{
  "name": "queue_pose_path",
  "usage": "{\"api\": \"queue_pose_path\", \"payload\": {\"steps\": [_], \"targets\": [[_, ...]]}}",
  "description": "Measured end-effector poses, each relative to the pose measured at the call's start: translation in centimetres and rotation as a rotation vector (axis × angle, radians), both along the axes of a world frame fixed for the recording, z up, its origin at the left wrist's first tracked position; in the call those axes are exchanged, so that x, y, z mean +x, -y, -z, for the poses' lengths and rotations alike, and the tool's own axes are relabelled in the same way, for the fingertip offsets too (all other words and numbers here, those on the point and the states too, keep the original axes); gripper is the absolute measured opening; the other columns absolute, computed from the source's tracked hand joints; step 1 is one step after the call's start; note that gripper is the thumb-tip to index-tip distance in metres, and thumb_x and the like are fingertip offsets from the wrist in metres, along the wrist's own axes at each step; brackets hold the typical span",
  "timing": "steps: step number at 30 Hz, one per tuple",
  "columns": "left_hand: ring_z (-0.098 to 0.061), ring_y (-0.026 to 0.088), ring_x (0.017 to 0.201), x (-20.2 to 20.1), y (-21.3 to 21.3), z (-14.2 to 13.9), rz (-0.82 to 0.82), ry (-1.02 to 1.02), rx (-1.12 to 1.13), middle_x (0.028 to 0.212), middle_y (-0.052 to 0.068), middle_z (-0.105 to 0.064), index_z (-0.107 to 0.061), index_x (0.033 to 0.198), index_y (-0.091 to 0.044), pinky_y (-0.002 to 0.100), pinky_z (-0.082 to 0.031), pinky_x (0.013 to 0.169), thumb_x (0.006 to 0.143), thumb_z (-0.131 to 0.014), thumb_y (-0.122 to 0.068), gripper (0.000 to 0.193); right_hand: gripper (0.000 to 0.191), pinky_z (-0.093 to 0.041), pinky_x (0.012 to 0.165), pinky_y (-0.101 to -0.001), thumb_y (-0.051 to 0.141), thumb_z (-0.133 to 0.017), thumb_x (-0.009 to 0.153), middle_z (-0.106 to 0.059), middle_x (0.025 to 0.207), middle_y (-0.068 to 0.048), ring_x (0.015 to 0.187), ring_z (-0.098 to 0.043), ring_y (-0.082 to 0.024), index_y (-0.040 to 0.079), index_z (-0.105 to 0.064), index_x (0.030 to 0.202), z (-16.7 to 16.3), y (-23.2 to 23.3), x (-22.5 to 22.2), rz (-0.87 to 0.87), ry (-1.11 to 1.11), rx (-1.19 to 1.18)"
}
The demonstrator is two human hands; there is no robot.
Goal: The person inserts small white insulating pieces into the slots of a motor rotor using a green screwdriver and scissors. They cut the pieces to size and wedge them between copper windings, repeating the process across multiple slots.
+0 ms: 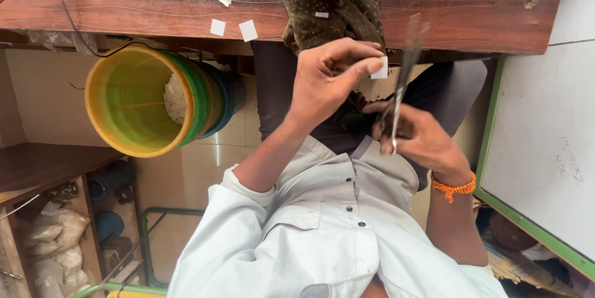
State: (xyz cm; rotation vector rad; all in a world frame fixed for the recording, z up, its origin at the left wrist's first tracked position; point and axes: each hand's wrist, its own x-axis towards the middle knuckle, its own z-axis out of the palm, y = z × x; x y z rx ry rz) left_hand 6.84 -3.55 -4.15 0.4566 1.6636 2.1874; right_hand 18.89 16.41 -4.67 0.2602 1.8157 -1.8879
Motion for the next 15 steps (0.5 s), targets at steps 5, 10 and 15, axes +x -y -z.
{"api": "queue_pose_path", "payload": {"steps": [5,10,15], "targets": [[-0.075,0.015,0.110,-0.6,-0.2,0.1,-0.032,-0.087,-0.044,0.102,0.010,-0.079,-0.076,0.105,0.000,0.028,-0.061,0.093,0.099,-0.074,-0.011,0.013,0.084,-0.052,0.077,-0.0262,0.035,-0.090,0.065,-0.067,0.086,0.000,0.083,-0.062,-0.010,0.000,-0.065,0.137,-0.3,0.7,0.5,-0.123,-0.017,-0.023],[-0.075,0.014,0.105,-0.9,0.2,0.2,-0.038,-0.094,-0.020,0.094,0.008,-0.078,-0.076,0.102,0.000,0.027,-0.061,0.093,0.099,-0.073,-0.011,0.012,0.080,-0.045,0.065,-0.0256,0.032,-0.090,0.064,-0.062,0.079,0.000,0.073,-0.055,-0.008,-0.002,-0.068,0.134,-1.5,1.3,0.0,-0.085,0.044,0.011],[-0.074,0.008,0.081,-1.5,0.5,0.4,-0.014,-0.065,-0.067,0.087,0.004,-0.078,-0.076,0.100,0.000,0.023,-0.062,0.078,0.097,-0.073,-0.013,0.013,0.080,-0.041,0.060,-0.0243,0.027,-0.090,0.063,-0.058,0.075,0.001,0.068,-0.051,-0.007,-0.002,-0.068,0.135,-2.2,1.4,-0.3,-0.093,0.101,0.042]]}}
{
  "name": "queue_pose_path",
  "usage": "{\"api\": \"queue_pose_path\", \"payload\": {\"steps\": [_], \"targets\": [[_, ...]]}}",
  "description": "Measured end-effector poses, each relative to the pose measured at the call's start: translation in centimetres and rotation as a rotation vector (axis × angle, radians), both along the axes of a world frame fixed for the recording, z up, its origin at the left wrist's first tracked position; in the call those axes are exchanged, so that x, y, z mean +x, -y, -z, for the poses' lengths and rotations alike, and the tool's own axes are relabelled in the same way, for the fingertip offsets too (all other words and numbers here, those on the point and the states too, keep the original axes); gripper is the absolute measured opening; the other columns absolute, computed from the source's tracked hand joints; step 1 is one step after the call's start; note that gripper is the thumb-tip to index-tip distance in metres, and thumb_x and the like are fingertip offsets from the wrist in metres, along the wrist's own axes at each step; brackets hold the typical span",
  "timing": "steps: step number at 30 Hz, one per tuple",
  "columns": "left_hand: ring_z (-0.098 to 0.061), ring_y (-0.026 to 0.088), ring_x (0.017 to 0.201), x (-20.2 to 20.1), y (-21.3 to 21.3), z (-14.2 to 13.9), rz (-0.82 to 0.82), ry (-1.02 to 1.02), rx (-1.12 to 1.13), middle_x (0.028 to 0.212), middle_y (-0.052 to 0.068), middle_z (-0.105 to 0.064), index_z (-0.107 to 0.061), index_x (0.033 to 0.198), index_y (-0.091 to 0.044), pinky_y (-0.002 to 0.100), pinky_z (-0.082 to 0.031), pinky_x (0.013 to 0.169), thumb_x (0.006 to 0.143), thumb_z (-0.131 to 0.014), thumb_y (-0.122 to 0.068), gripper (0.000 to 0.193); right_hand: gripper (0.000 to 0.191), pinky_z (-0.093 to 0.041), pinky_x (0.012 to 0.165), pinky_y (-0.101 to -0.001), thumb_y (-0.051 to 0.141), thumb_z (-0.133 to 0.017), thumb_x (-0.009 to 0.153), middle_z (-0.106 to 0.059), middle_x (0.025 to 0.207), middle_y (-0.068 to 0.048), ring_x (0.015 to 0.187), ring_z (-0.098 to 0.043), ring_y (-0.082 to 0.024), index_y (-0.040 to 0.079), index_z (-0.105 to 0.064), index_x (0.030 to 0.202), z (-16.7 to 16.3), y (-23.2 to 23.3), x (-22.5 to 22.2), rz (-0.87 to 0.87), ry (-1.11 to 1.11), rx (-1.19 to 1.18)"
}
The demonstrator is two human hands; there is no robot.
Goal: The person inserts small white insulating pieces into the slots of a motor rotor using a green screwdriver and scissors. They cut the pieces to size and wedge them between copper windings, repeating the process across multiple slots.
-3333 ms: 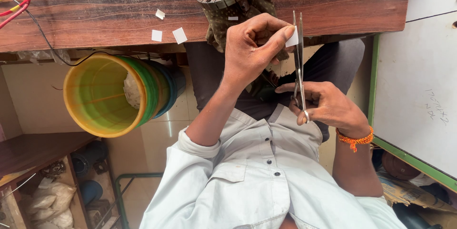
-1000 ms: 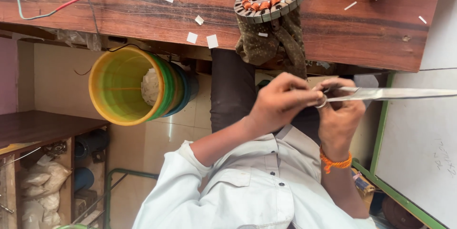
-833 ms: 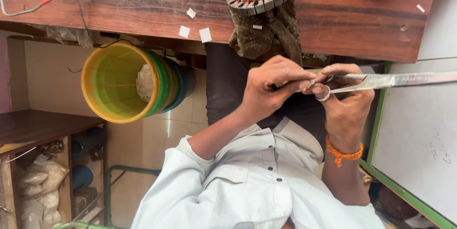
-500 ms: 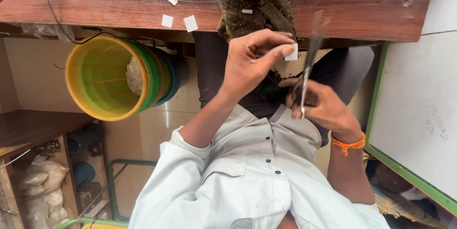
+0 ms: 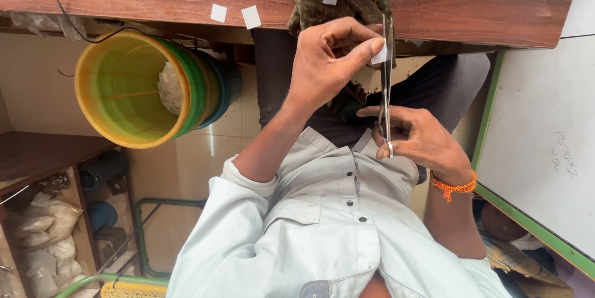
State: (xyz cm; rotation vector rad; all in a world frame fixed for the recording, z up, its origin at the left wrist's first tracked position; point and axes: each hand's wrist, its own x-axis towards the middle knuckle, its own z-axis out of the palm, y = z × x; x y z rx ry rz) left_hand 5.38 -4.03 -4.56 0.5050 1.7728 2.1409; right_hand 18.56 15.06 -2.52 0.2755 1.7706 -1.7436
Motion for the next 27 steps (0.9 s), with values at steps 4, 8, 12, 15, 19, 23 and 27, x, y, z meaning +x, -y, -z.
{"api": "queue_pose_path", "payload": {"steps": [4,8,12,15,19,23,27], "targets": [[-0.074,0.007,0.080,-0.3,0.0,0.2,0.012,-0.033,0.002,0.087,0.004,-0.078,-0.077,0.100,-0.001,0.021,-0.062,0.075,0.098,-0.073,-0.013,0.012,0.080,-0.044,0.061,-0.0231,0.026,-0.089,0.063,-0.060,0.075,0.002,0.068,-0.053,-0.006,0.001,-0.067,0.136,-0.2,0.0,-0.2,-0.032,-0.014,0.055],[-0.075,0.007,0.081,-0.3,0.0,0.3,0.009,-0.028,0.023,0.088,0.004,-0.078,-0.077,0.101,-0.001,0.022,-0.062,0.076,0.098,-0.073,-0.012,0.012,0.080,-0.045,0.060,-0.0231,0.024,-0.089,0.062,-0.060,0.076,0.002,0.067,-0.053,-0.006,0.002,-0.067,0.135,-0.4,0.0,-0.4,-0.059,-0.024,0.094],[-0.075,0.008,0.079,-0.3,-0.1,0.2,0.004,-0.036,0.023,0.087,0.005,-0.078,-0.077,0.101,-0.001,0.022,-0.063,0.075,0.098,-0.073,-0.013,0.012,0.081,-0.042,0.059,-0.0230,0.024,-0.089,0.062,-0.058,0.074,0.002,0.066,-0.051,-0.006,0.001,-0.067,0.135,-0.6,0.0,-0.6,-0.044,-0.010,0.084],[-0.075,0.008,0.080,-0.3,-0.1,0.1,0.004,-0.007,0.043,0.087,0.005,-0.077,-0.076,0.100,-0.001,0.023,-0.063,0.075,0.098,-0.073,-0.012,0.012,0.081,-0.040,0.057,-0.0224,0.025,-0.090,0.061,-0.057,0.073,0.002,0.065,-0.049,-0.006,-0.001,-0.068,0.134,-0.5,0.0,-0.5,-0.019,-0.005,0.074],[-0.075,0.008,0.078,-0.6,-0.1,0.3,-0.001,-0.034,0.023,0.085,0.005,-0.077,-0.076,0.100,-0.001,0.022,-0.063,0.074,0.098,-0.073,-0.013,0.013,0.080,-0.038,0.055,-0.0220,0.027,-0.091,0.060,-0.057,0.072,0.003,0.064,-0.050,-0.006,-0.003,-0.069,0.131,0.0,-0.1,-0.3,0.020,-0.016,0.048],[-0.075,0.008,0.076,-0.8,-0.1,0.6,-0.012,-0.021,-0.013,0.083,0.005,-0.077,-0.076,0.098,-0.001,0.022,-0.063,0.072,0.097,-0.073,-0.014,0.014,0.070,-0.038,0.055,-0.0221,0.023,-0.091,0.061,-0.058,0.071,0.002,0.063,-0.052,-0.006,-0.004,-0.073,0.123,0.7,0.0,0.0,0.043,-0.038,0.061],[-0.076,0.009,0.076,-1.0,-0.2,1.0,0.009,0.036,0.024,0.083,0.006,-0.077,-0.076,0.097,0.000,0.023,-0.064,0.072,0.096,-0.074,-0.015,0.015,0.060,-0.044,0.058,-0.0215,0.019,-0.090,0.064,-0.060,0.072,0.002,0.066,-0.055,-0.005,-0.003,-0.075,0.118,1.1,-0.1,0.3,0.056,-0.029,0.079]]}}
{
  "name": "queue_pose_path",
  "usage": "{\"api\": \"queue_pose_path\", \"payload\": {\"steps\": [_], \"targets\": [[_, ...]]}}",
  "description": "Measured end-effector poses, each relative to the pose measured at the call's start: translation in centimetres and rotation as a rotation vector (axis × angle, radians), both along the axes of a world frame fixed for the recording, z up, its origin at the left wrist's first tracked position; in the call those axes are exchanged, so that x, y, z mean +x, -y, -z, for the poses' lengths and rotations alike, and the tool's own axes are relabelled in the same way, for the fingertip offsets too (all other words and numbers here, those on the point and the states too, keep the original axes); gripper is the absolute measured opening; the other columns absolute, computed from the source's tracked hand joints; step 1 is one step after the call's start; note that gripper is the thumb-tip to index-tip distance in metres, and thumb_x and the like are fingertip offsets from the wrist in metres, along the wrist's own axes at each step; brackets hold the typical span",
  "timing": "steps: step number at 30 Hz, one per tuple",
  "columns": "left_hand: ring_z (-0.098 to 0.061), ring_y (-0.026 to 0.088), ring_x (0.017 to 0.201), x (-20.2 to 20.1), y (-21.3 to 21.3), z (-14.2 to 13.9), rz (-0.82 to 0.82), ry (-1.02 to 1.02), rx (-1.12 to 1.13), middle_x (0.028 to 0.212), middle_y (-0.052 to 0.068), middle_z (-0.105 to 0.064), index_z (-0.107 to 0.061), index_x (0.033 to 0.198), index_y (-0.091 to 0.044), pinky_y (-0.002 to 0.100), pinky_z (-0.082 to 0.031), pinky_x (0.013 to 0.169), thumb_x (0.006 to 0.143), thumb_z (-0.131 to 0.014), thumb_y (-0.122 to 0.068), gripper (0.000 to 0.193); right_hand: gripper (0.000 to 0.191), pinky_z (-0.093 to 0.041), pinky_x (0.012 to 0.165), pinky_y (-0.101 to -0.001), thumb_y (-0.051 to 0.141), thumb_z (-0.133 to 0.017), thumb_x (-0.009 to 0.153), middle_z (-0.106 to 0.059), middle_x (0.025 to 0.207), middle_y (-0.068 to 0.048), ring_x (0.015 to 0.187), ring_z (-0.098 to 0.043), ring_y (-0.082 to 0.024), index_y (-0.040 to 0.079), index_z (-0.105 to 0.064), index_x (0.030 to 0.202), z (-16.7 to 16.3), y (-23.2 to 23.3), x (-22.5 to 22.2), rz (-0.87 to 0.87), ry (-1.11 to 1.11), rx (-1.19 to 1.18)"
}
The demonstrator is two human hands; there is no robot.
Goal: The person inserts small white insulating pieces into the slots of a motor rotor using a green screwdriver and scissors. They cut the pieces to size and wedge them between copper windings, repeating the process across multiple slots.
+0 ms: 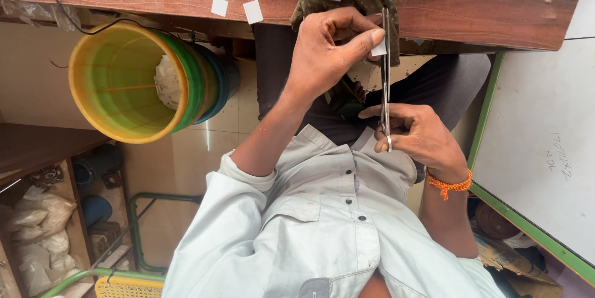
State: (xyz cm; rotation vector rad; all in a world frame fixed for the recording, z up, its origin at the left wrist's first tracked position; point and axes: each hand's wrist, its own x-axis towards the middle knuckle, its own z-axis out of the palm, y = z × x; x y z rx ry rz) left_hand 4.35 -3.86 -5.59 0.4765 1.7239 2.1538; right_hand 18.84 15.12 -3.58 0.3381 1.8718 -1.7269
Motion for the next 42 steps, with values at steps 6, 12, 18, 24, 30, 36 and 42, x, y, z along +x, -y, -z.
{"api": "queue_pose_path", "payload": {"steps": [6,12,18,24,30,36,42], "targets": [[-0.075,0.009,0.076,-0.1,0.1,0.9,0.010,0.031,0.014,0.083,0.006,-0.077,-0.076,0.096,0.000,0.023,-0.063,0.073,0.096,-0.075,-0.014,0.014,0.056,-0.046,0.060,-0.0219,0.014,-0.089,0.065,-0.062,0.072,0.001,0.067,-0.057,-0.005,-0.003,-0.075,0.116,0.6,-0.3,0.2,-0.003,0.001,0.023],[-0.075,0.013,0.084,0.1,0.0,0.6,-0.021,0.120,0.092,0.091,0.009,-0.077,-0.073,0.108,0.001,0.022,-0.060,0.066,0.102,-0.072,-0.021,0.023,0.045,-0.055,0.065,-0.0220,0.017,-0.085,0.072,-0.073,0.074,-0.006,0.069,-0.069,-0.010,-0.006,-0.075,0.109,0.7,-0.8,1.3,0.091,-0.065,0.045],[-0.080,0.019,0.101,0.8,0.3,-0.7,0.206,0.376,0.446,0.110,0.011,-0.078,-0.048,0.121,-0.010,0.023,-0.061,0.050,0.104,-0.056,-0.029,0.027,0.072,-0.051,0.071,-0.0197,0.045,-0.086,0.082,-0.074,0.085,-0.008,0.081,-0.071,-0.014,-0.007,-0.069,0.128,0.7,-0.9,1.3,0.442,-0.393,-0.099],[-0.068,0.015,0.101,1.9,0.6,-0.6,-0.060,-0.030,0.170,0.111,0.011,-0.068,-0.059,0.132,-0.002,0.023,-0.058,0.088,0.109,-0.070,-0.011,0.027,0.078,-0.054,0.071,-0.0218,0.041,-0.089,0.073,-0.075,0.093,-0.008,0.083,-0.072,-0.013,-0.004,-0.065,0.132,0.4,-0.2,0.7,0.244,-0.358,-0.035],[-0.065,0.005,0.079,1.6,0.8,-0.8,-0.038,-0.003,0.055,0.098,0.008,-0.073,-0.080,0.116,-0.003,0.019,-0.051,0.068,0.103,-0.076,-0.012,0.017,0.080,-0.057,0.069,-0.0234,0.033,-0.091,0.064,-0.072,0.086,-0.005,0.075,-0.066,-0.008,0.005,-0.066,0.135,0.6,1.0,0.6,-0.051,-0.239,0.054],[-0.073,0.006,0.080,1.6,0.9,-2.5,-0.058,-0.165,-0.062,0.090,0.003,-0.078,-0.077,0.109,-0.001,0.019,-0.058,0.072,0.100,-0.073,-0.014,0.016,0.072,-0.051,0.060,-0.0252,0.021,-0.090,0.065,-0.069,0.078,-0.002,0.067,-0.059,-0.007,0.006,-0.069,0.131,0.5,1.1,0.8,-0.066,-0.103,0.110],[-0.074,0.006,0.081,1.3,0.8,-3.0,-0.040,-0.234,-0.030,0.081,0.005,-0.077,-0.075,0.098,0.002,0.025,-0.059,0.096,0.098,-0.070,-0.012,0.014,0.062,-0.055,0.065,-0.0229,0.023,-0.086,0.072,-0.067,0.077,-0.002,0.070,-0.064,-0.007,-0.001,-0.070,0.126,0.0,0.3,1.4,-0.037,-0.079,0.025]]}}
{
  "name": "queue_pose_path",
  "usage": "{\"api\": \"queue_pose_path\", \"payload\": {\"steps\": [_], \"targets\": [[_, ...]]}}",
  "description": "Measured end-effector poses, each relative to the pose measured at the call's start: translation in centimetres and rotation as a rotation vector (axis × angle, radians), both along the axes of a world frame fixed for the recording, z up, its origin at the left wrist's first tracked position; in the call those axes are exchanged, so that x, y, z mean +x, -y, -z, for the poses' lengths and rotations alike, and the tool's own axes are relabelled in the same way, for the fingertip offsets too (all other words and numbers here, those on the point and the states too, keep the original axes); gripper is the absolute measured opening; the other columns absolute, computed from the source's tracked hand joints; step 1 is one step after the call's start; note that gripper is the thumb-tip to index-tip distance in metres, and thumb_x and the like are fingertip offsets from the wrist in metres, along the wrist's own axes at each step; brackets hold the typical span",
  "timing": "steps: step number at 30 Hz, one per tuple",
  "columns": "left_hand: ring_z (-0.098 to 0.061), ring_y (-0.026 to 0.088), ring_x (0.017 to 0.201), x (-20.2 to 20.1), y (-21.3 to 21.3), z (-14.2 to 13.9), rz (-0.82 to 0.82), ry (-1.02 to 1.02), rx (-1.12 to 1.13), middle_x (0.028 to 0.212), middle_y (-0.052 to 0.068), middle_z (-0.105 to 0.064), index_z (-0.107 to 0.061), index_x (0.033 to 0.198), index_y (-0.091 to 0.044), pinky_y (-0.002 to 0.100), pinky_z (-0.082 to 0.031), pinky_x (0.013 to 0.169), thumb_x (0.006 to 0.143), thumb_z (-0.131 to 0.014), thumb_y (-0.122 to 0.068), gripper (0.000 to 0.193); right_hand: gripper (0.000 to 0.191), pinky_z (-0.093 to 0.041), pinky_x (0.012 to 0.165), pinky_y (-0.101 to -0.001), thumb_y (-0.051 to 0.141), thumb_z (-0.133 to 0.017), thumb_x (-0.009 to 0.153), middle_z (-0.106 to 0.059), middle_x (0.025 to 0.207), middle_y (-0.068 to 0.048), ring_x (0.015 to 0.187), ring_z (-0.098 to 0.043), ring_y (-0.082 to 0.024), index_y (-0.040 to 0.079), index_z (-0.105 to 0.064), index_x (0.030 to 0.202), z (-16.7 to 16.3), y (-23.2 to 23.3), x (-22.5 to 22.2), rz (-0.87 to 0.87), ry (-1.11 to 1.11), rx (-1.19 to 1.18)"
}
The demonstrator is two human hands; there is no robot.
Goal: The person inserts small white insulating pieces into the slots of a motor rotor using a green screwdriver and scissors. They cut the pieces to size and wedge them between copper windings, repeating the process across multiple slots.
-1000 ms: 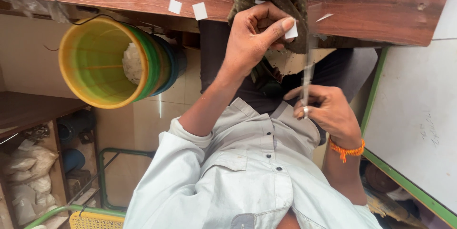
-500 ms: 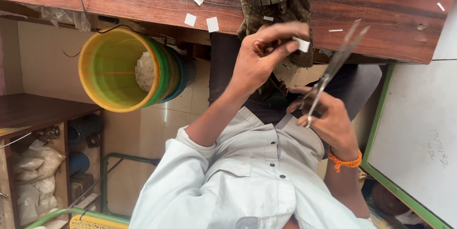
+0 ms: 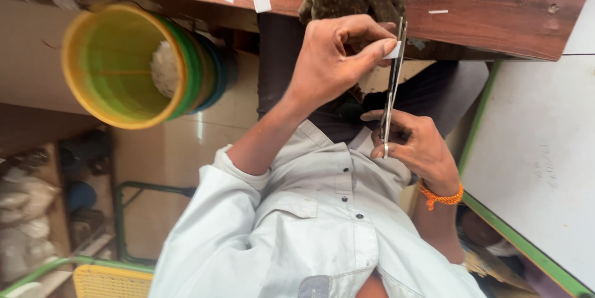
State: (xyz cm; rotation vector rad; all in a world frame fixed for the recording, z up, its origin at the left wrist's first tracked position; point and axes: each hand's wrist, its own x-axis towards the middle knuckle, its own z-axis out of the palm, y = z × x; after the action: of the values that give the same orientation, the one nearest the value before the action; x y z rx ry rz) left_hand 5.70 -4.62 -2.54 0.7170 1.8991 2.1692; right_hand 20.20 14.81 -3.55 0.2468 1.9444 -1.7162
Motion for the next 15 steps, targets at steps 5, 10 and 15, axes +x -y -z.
{"api": "queue_pose_path", "payload": {"steps": [5,10,15], "targets": [[-0.077,0.008,0.076,-0.3,-0.2,0.2,0.007,0.079,-0.066,0.082,0.007,-0.078,-0.076,0.098,0.003,0.022,-0.064,0.068,0.096,-0.072,-0.010,0.014,0.054,-0.050,0.066,-0.0207,0.022,-0.082,0.080,-0.067,0.076,-0.002,0.072,-0.063,-0.007,-0.007,-0.069,0.123,-0.2,-0.4,0.3,0.010,-0.067,-0.097],[-0.081,0.010,0.079,-0.8,-0.3,0.6,0.030,0.067,-0.045,0.084,0.006,-0.079,-0.075,0.097,0.002,0.022,-0.068,0.072,0.096,-0.071,-0.009,0.012,0.039,-0.053,0.066,-0.0224,0.007,-0.079,0.077,-0.071,0.075,-0.005,0.070,-0.067,-0.009,-0.009,-0.072,0.112,0.4,-0.5,1.0,0.046,0.022,0.097],[-0.082,0.012,0.087,-1.1,-0.4,0.6,0.114,0.143,0.080,0.092,0.008,-0.079,-0.070,0.104,0.000,0.022,-0.069,0.068,0.103,-0.066,-0.011,0.012,0.040,-0.053,0.068,-0.0236,-0.002,-0.078,0.078,-0.072,0.076,-0.007,0.070,-0.066,-0.011,-0.009,-0.071,0.117,-0.1,-1.4,1.4,0.125,-0.031,0.160]]}}
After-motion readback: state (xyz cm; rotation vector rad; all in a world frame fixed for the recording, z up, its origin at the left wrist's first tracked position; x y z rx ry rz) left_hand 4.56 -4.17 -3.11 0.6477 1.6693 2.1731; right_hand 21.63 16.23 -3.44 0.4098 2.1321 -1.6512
